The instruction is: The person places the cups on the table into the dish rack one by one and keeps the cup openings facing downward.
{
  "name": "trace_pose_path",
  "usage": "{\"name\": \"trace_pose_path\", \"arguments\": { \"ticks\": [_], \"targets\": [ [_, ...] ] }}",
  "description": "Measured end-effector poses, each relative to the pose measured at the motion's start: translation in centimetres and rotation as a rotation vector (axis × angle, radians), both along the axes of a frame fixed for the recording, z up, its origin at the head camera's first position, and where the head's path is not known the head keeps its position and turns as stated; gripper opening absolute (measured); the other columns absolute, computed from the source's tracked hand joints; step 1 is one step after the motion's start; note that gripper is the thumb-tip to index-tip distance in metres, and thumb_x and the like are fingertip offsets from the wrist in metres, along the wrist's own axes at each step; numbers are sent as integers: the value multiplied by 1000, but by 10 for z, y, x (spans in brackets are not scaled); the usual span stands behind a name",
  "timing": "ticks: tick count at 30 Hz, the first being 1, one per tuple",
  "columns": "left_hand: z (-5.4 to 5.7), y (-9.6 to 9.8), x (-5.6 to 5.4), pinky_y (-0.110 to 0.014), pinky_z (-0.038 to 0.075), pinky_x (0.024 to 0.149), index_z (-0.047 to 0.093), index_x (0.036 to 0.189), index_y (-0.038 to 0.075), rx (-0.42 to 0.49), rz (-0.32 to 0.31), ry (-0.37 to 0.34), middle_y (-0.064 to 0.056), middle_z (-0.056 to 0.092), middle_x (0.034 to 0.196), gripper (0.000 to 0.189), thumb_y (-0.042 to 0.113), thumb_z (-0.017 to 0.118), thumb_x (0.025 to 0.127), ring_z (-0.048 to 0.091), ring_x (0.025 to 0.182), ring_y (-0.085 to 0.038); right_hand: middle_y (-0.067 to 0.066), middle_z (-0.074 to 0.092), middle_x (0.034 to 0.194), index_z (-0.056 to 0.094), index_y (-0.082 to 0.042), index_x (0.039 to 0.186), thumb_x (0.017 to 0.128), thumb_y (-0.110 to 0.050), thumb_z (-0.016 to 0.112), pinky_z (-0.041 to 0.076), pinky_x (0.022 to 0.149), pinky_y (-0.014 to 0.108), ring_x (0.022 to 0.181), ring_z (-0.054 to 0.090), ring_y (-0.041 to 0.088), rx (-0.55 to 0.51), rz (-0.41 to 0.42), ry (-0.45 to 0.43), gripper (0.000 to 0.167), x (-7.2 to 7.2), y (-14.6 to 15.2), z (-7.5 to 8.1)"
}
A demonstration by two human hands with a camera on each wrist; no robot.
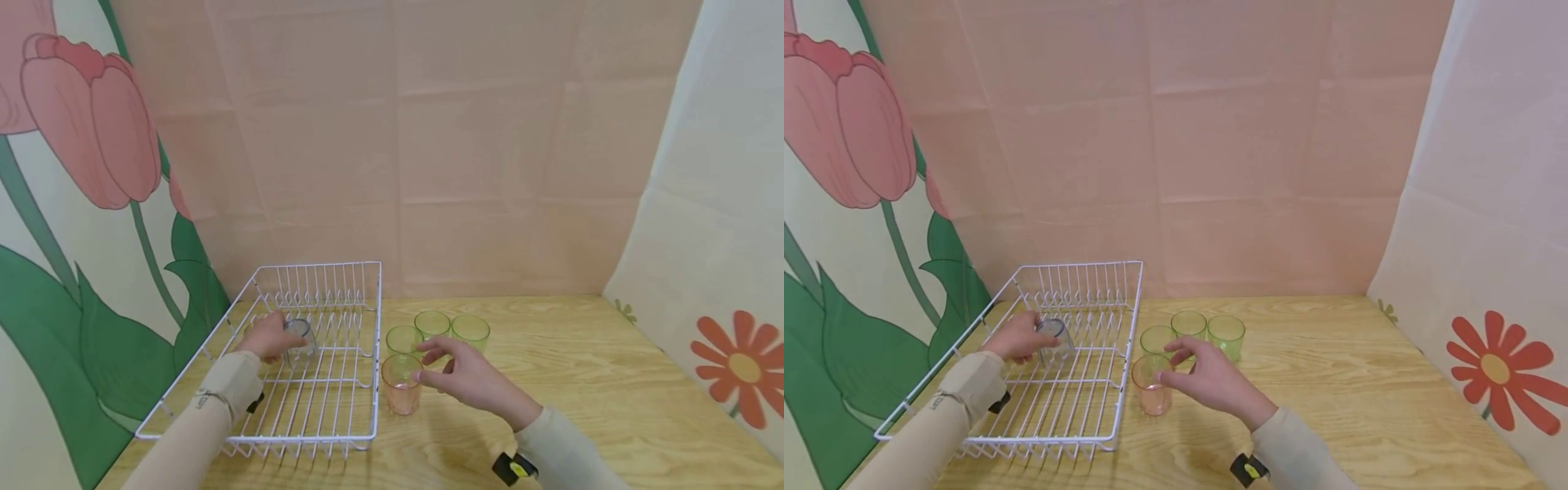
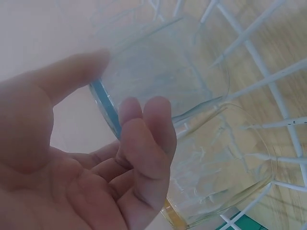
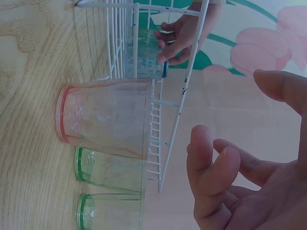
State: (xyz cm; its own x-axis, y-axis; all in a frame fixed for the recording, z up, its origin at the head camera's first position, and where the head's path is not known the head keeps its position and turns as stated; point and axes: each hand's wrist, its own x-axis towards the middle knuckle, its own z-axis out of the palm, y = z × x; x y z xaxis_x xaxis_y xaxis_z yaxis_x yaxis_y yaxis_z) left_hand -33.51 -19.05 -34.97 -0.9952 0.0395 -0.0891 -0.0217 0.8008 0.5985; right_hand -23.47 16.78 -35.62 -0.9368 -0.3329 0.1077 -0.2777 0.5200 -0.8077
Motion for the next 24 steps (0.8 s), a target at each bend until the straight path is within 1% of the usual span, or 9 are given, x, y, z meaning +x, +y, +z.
{"name": "trace_pose_path", "arguments": {
  "ticks": [3, 6, 9, 12, 15, 19, 21, 22, 24],
  "targets": [
    [-1, 0, 1, -27, 47, 48, 51, 111, -2, 0, -1, -4, -15, 60, 93, 47, 27, 79, 85, 49, 55, -16, 17, 64, 118, 61, -11, 130, 89, -34, 75, 52, 59, 33, 71, 60, 19, 26, -12, 13, 50, 0, 0, 0],
    [-1, 0, 3, -28, 46, 48, 50, 116, -2, 1, -2, -12, -14, 60, 93, 51, 28, 78, 86, 48, 53, -15, 15, 64, 116, 61, -11, 129, 88, -35, 76, 51, 58, 32, 70, 59, 18, 50, -24, 23, 50, 0, 0, -1],
    [0, 1, 4, -27, 44, 45, 47, 126, -5, -20, -13, -11, -15, 59, 92, 60, 28, 77, 87, 47, 51, -15, 15, 65, 114, 61, -9, 130, 87, -34, 77, 51, 57, 32, 69, 59, 17, 65, -25, 30, 52, 0, 0, -1],
    [2, 3, 5, -25, 41, 43, 41, 136, -10, -49, -30, -1, -16, 59, 94, 71, 28, 76, 88, 47, 49, -15, 14, 65, 112, 60, -6, 130, 86, -32, 78, 50, 56, 31, 67, 58, 17, 73, -22, 37, 54, 0, 0, -2],
    [3, 4, 6, -25, 40, 42, 38, 139, -11, -65, -33, 10, -16, 58, 93, 76, 29, 76, 87, 47, 49, -16, 13, 65, 109, 60, -5, 128, 85, -30, 79, 50, 55, 31, 66, 57, 16, 86, -33, 46, 53, 0, 0, -5],
    [3, 1, 10, -24, 37, 42, 34, 143, -9, -42, -40, -16, -17, 60, 92, 80, 27, 76, 86, 42, 48, -13, 13, 66, 105, 61, -5, 126, 85, -28, 79, 50, 56, 32, 65, 57, 17, 95, -64, 41, 50, -1, 1, -11],
    [7, -3, 11, -23, 36, 42, 28, 147, -10, -16, -57, -31, -21, 60, 101, 83, 23, 74, 86, 39, 47, -12, 14, 66, 104, 61, -4, 125, 85, -26, 79, 50, 56, 32, 64, 56, 16, 100, -74, 43, 49, -2, 2, -14],
    [9, -6, 11, -23, 36, 42, 27, 146, -11, -7, -65, -32, -23, 59, 104, 81, 21, 72, 86, 38, 46, -11, 14, 66, 103, 61, -3, 124, 85, -26, 79, 49, 56, 32, 63, 56, 16, 105, -78, 48, 49, -2, 3, -15],
    [16, -12, 12, -23, 36, 43, 26, 146, -13, 0, -79, -16, -28, 56, 113, 79, 18, 69, 87, 37, 47, -11, 14, 66, 103, 62, -3, 123, 85, -26, 79, 49, 55, 31, 62, 55, 16, 119, -84, 60, 48, -4, 4, -17]
  ]
}}
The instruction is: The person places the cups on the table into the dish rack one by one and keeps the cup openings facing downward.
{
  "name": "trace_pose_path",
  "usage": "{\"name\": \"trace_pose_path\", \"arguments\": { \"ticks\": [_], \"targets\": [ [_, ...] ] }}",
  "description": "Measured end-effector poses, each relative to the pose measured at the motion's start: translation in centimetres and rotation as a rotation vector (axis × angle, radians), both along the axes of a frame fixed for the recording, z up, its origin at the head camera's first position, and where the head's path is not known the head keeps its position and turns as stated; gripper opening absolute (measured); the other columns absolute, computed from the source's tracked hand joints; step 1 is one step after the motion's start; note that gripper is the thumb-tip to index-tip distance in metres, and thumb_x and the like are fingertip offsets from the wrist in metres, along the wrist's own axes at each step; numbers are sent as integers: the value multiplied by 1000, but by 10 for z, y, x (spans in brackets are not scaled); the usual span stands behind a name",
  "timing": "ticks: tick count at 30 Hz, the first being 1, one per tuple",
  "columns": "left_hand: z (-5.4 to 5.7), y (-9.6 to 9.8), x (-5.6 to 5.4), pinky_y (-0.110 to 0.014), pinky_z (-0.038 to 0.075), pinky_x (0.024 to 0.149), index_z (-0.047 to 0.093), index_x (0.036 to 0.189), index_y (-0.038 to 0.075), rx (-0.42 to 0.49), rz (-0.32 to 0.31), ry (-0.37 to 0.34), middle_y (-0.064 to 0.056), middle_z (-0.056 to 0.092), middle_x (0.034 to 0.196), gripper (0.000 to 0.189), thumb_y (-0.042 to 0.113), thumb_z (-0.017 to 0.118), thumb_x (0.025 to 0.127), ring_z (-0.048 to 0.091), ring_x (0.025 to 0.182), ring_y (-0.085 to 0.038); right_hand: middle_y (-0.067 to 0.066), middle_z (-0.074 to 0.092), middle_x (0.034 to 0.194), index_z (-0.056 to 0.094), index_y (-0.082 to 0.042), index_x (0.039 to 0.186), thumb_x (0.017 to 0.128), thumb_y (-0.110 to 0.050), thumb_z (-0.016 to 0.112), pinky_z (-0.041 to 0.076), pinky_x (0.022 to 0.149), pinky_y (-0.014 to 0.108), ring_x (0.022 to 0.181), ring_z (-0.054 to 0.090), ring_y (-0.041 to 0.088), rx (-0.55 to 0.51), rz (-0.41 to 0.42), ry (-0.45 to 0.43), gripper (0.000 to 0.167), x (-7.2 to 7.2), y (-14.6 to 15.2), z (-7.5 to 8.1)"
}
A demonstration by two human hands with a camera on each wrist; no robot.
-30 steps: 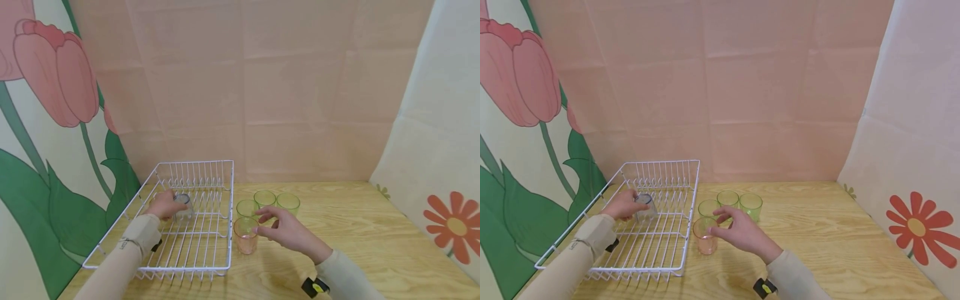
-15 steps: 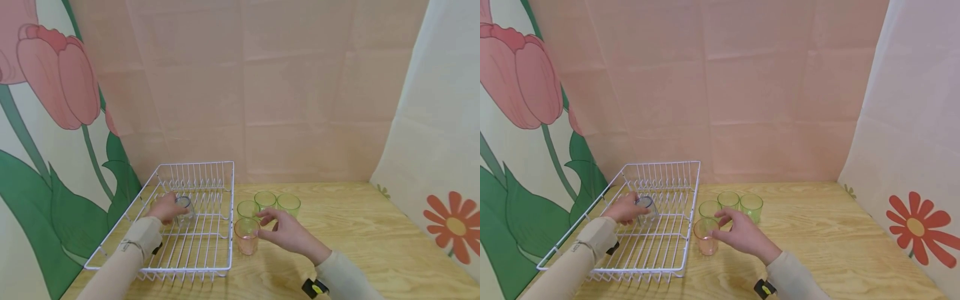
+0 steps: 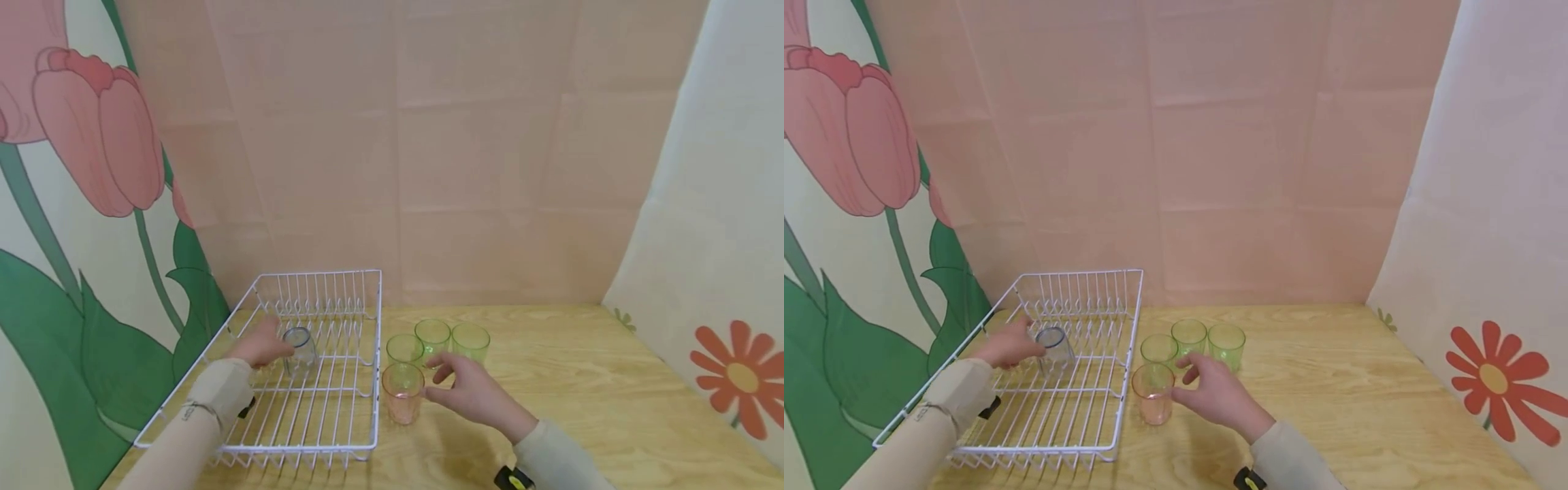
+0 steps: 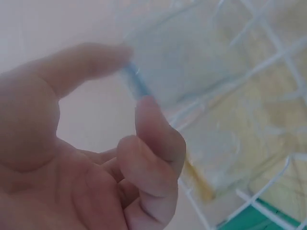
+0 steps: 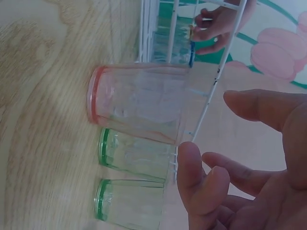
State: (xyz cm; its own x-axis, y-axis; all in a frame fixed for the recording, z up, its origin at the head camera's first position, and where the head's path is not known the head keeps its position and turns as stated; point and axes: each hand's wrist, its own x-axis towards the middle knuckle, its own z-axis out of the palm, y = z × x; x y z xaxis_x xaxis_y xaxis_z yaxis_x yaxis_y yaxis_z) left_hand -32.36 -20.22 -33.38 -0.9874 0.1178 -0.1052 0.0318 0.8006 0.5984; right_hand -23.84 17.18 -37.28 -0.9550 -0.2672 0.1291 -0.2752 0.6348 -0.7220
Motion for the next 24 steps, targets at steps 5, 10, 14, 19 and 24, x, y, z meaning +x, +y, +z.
{"name": "trace_pose_path", "arguments": {
  "ticks": [5, 10, 14, 19, 24],
  "targets": [
    [11, -16, 2, -25, 39, 43, 51, 101, -7, -37, 20, 116, -18, 54, 90, 26, 11, 57, 84, 44, 52, -16, 11, 67, 99, 62, -3, 122, 86, -26, 77, 49, 56, 32, 60, 55, 15, 19, -24, 9, 46, 0, -1, -3],
    [10, -26, 3, -27, 39, 43, 42, 74, 8, -59, 30, 138, -4, 41, 70, 12, 12, 49, 84, 44, 53, -17, 7, 67, 95, 63, -3, 121, 85, -25, 78, 49, 58, 32, 67, 58, 16, 33, -50, 7, 46, -1, -3, -5],
    [6, -28, 7, -27, 38, 44, 52, 100, -6, -68, 14, 28, -10, 46, 78, 23, 13, 47, 89, 40, 54, -17, 4, 67, 92, 62, -3, 121, 84, -26, 79, 50, 60, 32, 73, 60, 15, 46, -50, 2, 47, -2, -4, -10],
    [2, -28, 10, -27, 38, 45, 44, 128, -13, -88, 5, -24, -16, 51, 89, 47, 10, 51, 87, 38, 52, -16, 2, 67, 90, 62, -3, 123, 86, -26, 78, 50, 60, 32, 72, 60, 14, 52, -38, -7, 47, -4, -4, -16],
    [0, -27, 9, -25, 35, 43, 44, 126, -12, -52, 3, -8, -13, 49, 82, 45, 8, 51, 86, 34, 48, -12, 3, 67, 90, 62, -3, 124, 86, -27, 78, 50, 59, 33, 71, 60, 15, 55, -48, -15, 48, -5, -4, -15]
  ]
}}
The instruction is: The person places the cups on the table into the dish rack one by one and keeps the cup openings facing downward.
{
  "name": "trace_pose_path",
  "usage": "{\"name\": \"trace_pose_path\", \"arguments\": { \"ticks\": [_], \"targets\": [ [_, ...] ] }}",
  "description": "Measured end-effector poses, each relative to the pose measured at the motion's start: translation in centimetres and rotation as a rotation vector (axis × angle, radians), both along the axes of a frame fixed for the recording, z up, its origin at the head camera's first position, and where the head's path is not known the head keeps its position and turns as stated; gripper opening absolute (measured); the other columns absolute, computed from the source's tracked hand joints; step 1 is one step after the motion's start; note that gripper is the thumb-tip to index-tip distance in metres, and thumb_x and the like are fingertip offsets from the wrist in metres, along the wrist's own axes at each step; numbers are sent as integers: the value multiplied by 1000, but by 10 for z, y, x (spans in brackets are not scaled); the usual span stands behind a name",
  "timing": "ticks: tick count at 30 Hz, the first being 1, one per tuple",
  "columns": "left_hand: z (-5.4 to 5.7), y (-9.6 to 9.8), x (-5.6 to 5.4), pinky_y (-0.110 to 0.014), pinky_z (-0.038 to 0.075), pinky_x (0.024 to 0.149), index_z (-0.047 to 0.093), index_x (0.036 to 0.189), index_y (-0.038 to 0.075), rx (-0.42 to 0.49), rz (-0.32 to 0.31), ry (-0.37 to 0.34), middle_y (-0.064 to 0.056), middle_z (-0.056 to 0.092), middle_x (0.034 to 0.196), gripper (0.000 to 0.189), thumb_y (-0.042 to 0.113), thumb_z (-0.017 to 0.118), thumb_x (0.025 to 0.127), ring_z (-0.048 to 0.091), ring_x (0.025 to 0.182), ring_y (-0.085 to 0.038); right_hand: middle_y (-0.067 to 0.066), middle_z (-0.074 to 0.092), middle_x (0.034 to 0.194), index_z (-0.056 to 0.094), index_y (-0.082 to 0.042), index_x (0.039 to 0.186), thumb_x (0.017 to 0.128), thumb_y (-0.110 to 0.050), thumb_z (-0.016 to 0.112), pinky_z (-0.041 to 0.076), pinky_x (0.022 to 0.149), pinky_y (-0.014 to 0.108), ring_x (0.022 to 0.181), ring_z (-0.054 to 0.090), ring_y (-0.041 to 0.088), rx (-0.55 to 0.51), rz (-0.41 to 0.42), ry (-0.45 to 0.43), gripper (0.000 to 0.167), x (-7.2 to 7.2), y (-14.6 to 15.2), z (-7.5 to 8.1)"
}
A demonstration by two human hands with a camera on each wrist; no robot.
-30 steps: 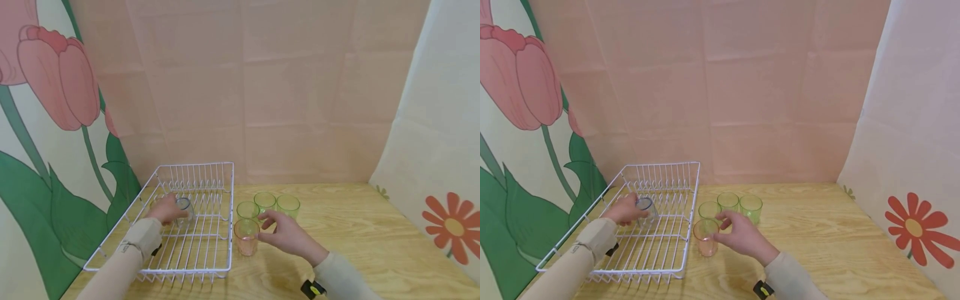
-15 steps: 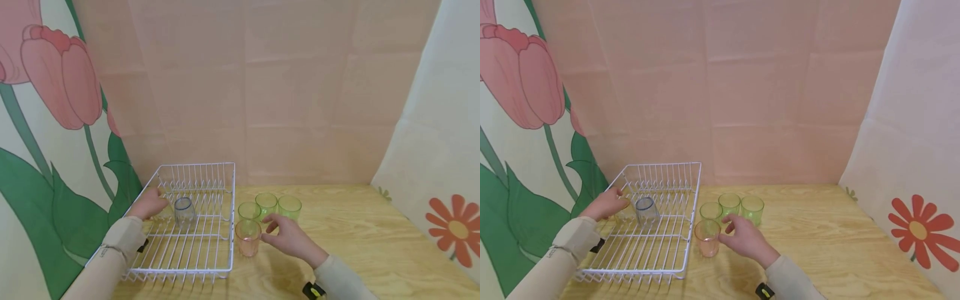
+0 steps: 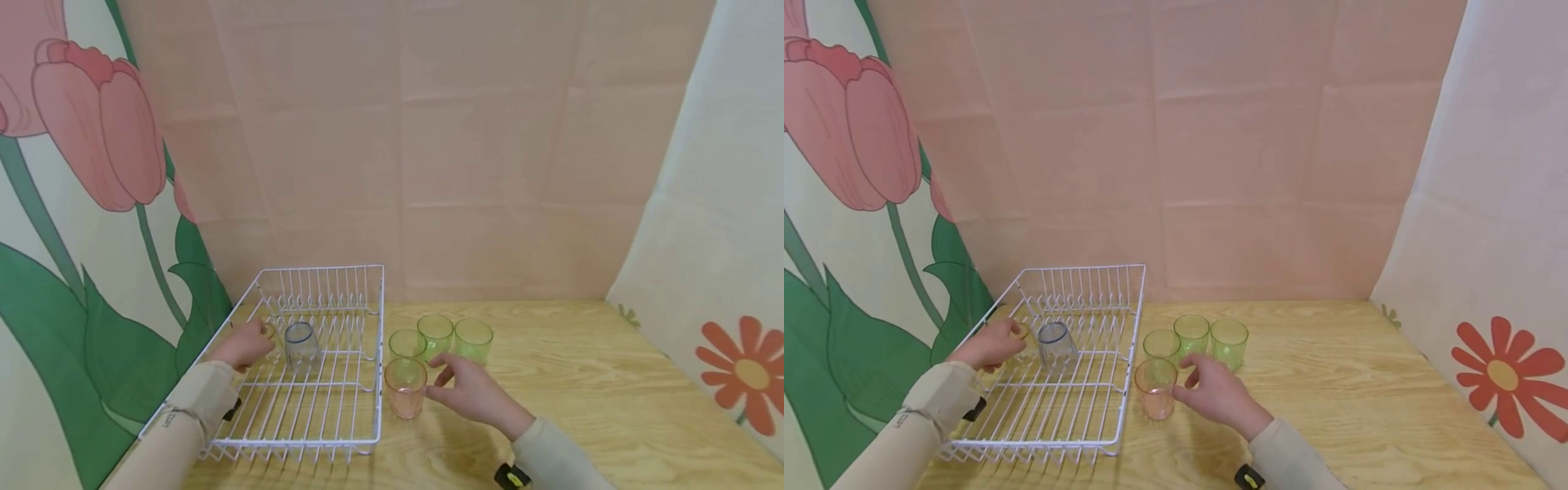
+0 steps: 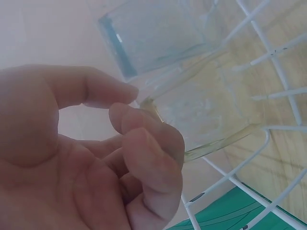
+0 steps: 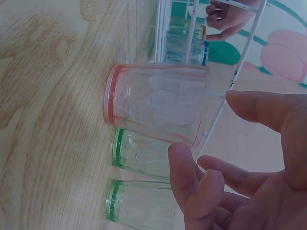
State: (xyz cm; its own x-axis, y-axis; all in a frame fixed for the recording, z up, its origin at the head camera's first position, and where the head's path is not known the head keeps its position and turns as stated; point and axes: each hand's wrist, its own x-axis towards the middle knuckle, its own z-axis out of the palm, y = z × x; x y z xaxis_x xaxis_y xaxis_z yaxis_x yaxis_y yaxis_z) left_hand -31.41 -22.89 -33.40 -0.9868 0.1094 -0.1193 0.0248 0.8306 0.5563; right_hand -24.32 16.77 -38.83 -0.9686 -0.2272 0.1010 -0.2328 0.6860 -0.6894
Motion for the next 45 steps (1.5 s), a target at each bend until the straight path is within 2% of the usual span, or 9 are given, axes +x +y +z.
{"name": "trace_pose_path", "arguments": {
  "ticks": [5, 10, 14, 19, 24, 28, 35, 39, 45],
  "targets": [
    [2, -1, 0, -23, 36, 44, 39, 133, -12, 53, -6, -21, -7, 46, 72, 52, 12, 51, 89, 33, 46, -10, 4, 67, 87, 62, -2, 124, 89, -30, 75, 50, 58, 32, 70, 60, 15, -9, -7, -5, 47, 0, -2, 2],
    [11, 0, 5, -25, 38, 45, 41, 135, -8, 80, -29, 26, -7, 48, 74, 49, 15, 50, 92, 38, 47, -11, 5, 66, 79, 59, 1, 127, 94, -33, 69, 51, 55, 33, 65, 63, 20, -65, 1, -51, 48, -3, -4, 0],
    [23, 10, 18, -28, 41, 46, 44, 133, -8, 83, -80, 81, -8, 52, 72, 45, 12, 52, 94, 44, 49, -14, 7, 69, 78, 57, 3, 129, 95, -33, 67, 52, 54, 33, 63, 64, 23, -87, 7, -69, 50, -7, -5, -3],
    [39, 32, 42, -31, 47, 51, 47, 136, -4, 78, -128, 110, -10, 60, 81, 45, 16, 57, 97, 53, 57, -17, 8, 71, 77, 58, 3, 126, 95, -32, 67, 52, 56, 33, 64, 65, 24, -93, 9, -78, 47, -11, -6, -4],
    [48, 52, 60, -32, 42, 51, 48, 137, -3, 126, -200, 127, -9, 58, 73, 43, 14, 56, 98, 48, 53, -16, 9, 71, 75, 59, 4, 124, 96, -29, 66, 56, 59, 36, 66, 68, 25, -114, 9, -111, 44, -14, -7, -7],
    [52, 65, 70, -32, 40, 52, 53, 134, 0, 170, -205, 176, -5, 59, 73, 40, 13, 55, 96, 47, 52, -15, 9, 70, 74, 59, 5, 123, 96, -31, 65, 58, 61, 41, 66, 68, 26, -131, 0, -121, 45, -16, -8, -10],
    [51, 77, 72, -32, 44, 55, 60, 125, 3, 230, -220, 310, -1, 62, 74, 30, 10, 57, 95, 55, 57, -16, 9, 70, 72, 59, 6, 124, 96, -37, 65, 57, 58, 37, 64, 68, 26, -114, 29, -99, 52, -20, -13, -12],
    [50, 82, 71, -32, 46, 56, 60, 123, 1, 260, -246, 304, -3, 61, 73, 29, 10, 59, 96, 56, 59, -17, 8, 69, 72, 58, 6, 125, 97, -30, 64, 55, 55, 33, 63, 67, 25, -108, 35, -93, 45, -20, -15, -13],
    [48, 90, 72, -32, 46, 56, 61, 124, 2, 276, -273, 281, -2, 62, 74, 30, 12, 58, 96, 54, 59, -15, 9, 69, 71, 59, 8, 123, 96, -19, 62, 55, 54, 38, 61, 66, 27, -120, 44, -97, 38, -19, -13, -14]
  ]
}}
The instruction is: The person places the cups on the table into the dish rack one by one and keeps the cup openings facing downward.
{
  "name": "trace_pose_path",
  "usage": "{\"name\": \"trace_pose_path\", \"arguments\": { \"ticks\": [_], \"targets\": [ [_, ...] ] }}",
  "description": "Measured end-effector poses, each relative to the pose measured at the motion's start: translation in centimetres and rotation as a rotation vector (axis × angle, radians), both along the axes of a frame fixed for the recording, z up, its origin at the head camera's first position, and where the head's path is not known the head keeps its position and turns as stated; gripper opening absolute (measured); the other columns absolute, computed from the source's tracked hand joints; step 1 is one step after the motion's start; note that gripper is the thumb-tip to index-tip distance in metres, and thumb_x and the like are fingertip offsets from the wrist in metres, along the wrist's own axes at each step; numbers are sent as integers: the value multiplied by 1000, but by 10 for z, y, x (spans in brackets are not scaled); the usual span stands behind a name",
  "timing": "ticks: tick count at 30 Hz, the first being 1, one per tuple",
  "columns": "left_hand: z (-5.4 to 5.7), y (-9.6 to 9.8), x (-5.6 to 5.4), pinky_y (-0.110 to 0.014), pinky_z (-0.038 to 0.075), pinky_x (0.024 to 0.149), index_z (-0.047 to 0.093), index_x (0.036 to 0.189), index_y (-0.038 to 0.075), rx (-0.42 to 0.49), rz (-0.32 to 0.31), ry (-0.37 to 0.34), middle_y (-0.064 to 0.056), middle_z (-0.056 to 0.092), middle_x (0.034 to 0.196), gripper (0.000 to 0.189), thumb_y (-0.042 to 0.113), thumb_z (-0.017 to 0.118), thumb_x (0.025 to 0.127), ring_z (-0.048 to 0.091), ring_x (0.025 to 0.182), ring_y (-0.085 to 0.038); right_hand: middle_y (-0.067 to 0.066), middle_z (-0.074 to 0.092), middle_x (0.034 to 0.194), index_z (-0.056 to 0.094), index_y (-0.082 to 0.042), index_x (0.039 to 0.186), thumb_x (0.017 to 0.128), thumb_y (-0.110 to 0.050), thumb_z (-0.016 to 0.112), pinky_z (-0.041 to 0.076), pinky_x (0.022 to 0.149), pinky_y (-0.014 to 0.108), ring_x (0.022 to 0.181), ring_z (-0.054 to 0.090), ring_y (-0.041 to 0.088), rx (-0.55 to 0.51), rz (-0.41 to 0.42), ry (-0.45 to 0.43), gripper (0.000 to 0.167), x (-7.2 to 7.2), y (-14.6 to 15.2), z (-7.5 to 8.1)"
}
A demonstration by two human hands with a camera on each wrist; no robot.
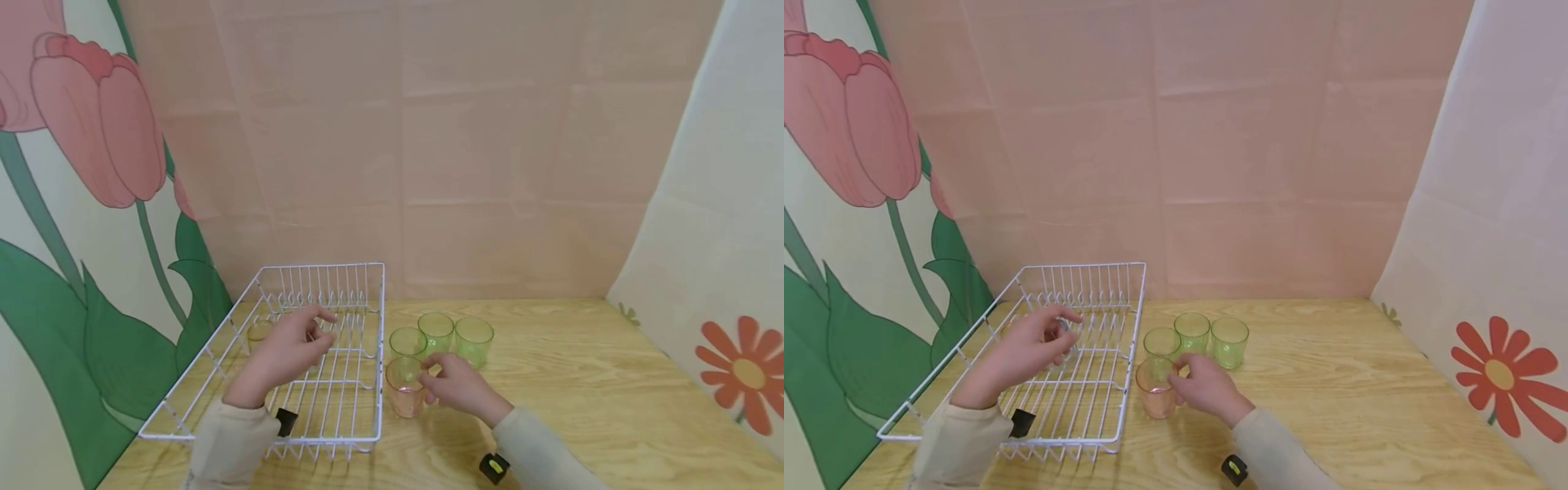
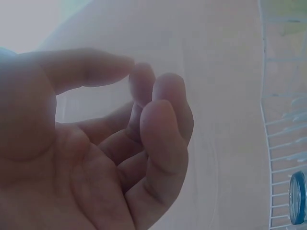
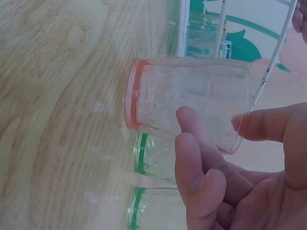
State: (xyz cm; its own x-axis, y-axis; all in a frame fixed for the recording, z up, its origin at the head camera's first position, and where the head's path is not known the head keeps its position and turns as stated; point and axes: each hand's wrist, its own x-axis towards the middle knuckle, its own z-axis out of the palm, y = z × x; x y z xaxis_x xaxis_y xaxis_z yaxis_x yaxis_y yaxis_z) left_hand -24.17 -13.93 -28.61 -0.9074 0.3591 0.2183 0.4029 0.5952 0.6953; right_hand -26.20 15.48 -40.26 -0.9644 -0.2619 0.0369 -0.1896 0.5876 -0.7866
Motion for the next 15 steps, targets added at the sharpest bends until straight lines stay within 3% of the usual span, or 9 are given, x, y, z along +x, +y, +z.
{"name": "trace_pose_path", "arguments": {
  "ticks": [8, 15],
  "targets": [
    [0, 11, 4, -29, 45, 52, 62, 124, 4, 0, -26, -17, -1, 62, 74, 29, 11, 59, 96, 57, 58, -14, 10, 69, 71, 59, 11, 120, 94, -12, 57, 57, 59, 46, 64, 67, 30, -32, 47, -6, 35, -2, 5, 0],
    [-5, 20, 5, -28, 45, 51, 61, 124, 5, 21, -60, -41, -4, 62, 76, 29, 13, 60, 96, 60, 61, -19, 8, 68, 69, 60, 9, 119, 92, -10, 58, 57, 60, 45, 63, 67, 29, -42, 11, -18, 32, -1, 9, 1]
  ]
}}
